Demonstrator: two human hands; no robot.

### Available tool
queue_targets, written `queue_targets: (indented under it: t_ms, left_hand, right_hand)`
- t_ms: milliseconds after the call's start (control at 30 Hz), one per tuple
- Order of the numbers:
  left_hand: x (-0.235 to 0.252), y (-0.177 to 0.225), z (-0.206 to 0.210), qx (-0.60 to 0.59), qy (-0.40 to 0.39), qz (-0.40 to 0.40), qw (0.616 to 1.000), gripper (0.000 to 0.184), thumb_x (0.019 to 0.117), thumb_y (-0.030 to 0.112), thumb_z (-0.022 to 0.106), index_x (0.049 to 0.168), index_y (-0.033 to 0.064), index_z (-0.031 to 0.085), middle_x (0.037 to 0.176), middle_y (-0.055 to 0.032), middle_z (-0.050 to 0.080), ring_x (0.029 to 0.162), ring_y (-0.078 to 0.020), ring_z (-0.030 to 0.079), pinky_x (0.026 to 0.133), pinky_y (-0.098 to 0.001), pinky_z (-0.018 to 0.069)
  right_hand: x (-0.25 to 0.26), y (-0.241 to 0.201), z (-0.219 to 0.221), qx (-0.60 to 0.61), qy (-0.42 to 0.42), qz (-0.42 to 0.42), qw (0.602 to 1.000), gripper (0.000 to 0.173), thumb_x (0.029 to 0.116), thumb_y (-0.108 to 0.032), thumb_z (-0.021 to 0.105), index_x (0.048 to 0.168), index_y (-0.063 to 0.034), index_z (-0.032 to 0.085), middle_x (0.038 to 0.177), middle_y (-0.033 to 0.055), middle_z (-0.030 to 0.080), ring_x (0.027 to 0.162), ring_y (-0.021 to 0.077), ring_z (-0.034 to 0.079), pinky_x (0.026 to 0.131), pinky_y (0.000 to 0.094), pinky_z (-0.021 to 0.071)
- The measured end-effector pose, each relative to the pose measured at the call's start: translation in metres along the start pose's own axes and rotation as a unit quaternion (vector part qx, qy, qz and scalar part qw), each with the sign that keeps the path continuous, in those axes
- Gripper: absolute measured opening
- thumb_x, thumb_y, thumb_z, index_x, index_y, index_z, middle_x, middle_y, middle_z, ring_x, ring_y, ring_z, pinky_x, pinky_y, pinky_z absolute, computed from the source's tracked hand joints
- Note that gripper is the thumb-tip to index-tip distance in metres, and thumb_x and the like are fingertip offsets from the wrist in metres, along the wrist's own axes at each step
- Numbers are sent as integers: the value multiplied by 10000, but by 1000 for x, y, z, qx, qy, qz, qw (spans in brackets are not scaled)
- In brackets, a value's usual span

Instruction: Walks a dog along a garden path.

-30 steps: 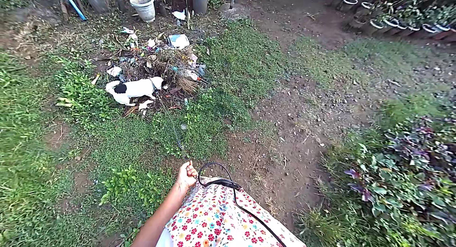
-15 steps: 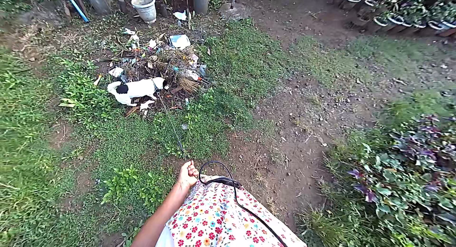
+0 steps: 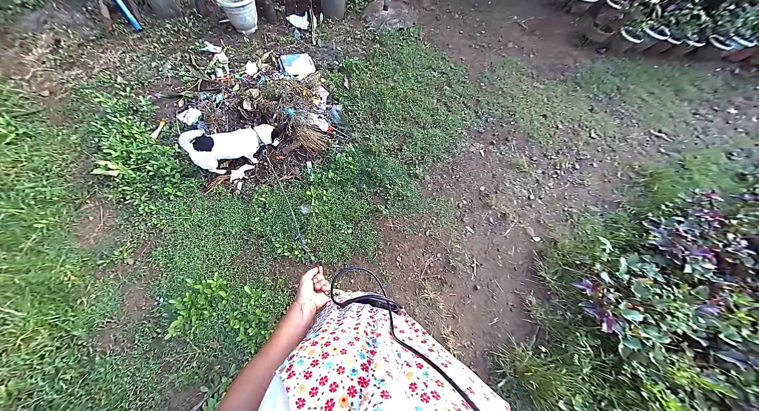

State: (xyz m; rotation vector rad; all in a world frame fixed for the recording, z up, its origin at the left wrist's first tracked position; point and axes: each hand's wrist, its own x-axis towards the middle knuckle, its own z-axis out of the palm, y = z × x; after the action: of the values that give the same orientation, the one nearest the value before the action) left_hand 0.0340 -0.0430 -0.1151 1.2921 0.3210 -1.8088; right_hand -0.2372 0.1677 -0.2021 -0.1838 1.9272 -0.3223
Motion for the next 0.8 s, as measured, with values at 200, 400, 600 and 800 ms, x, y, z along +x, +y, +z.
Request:
queue_targets:
  t_ms: [200,400,600,800]
  left_hand:
    - [4,-2,6,3,0,-3,1000,303,1084,155,306,810,137,435,456,80,306,319,-8,313,330,-140,308]
    - [6,-4,14,11,6,1,1000,302,1078,149,321,802,130,443,451,74,316,318,-8,321,329,-140,313]
    - [11,-6,22,23,-12,-2,1000,296,1088,169,306,830,123,444,466,71,324,327,-14,326,335,-143,314]
    - [18,-8,36,26,-5,-21,999,329,1086,186,300,791,141,436,448,76,315,317,-16,328,329,-150,316]
  right_hand:
    - [46,42,4,31,5,-45,998,293,1036,-146,595,1246,52,643,1144,227,686,1004,241,652,911,402,506]
    - [49,40,9,26,25,-6,999,282,1032,-149,602,1249,22,656,1170,209,692,1047,253,657,943,420,502]
    - [53,45,4,33,-22,7,999,338,1071,-159,532,1358,13,586,1274,209,646,1154,269,612,1015,438,456]
    - [42,18,-4,36,-7,21,999,324,1062,-165,552,1318,23,617,1228,206,667,1106,250,630,981,409,476]
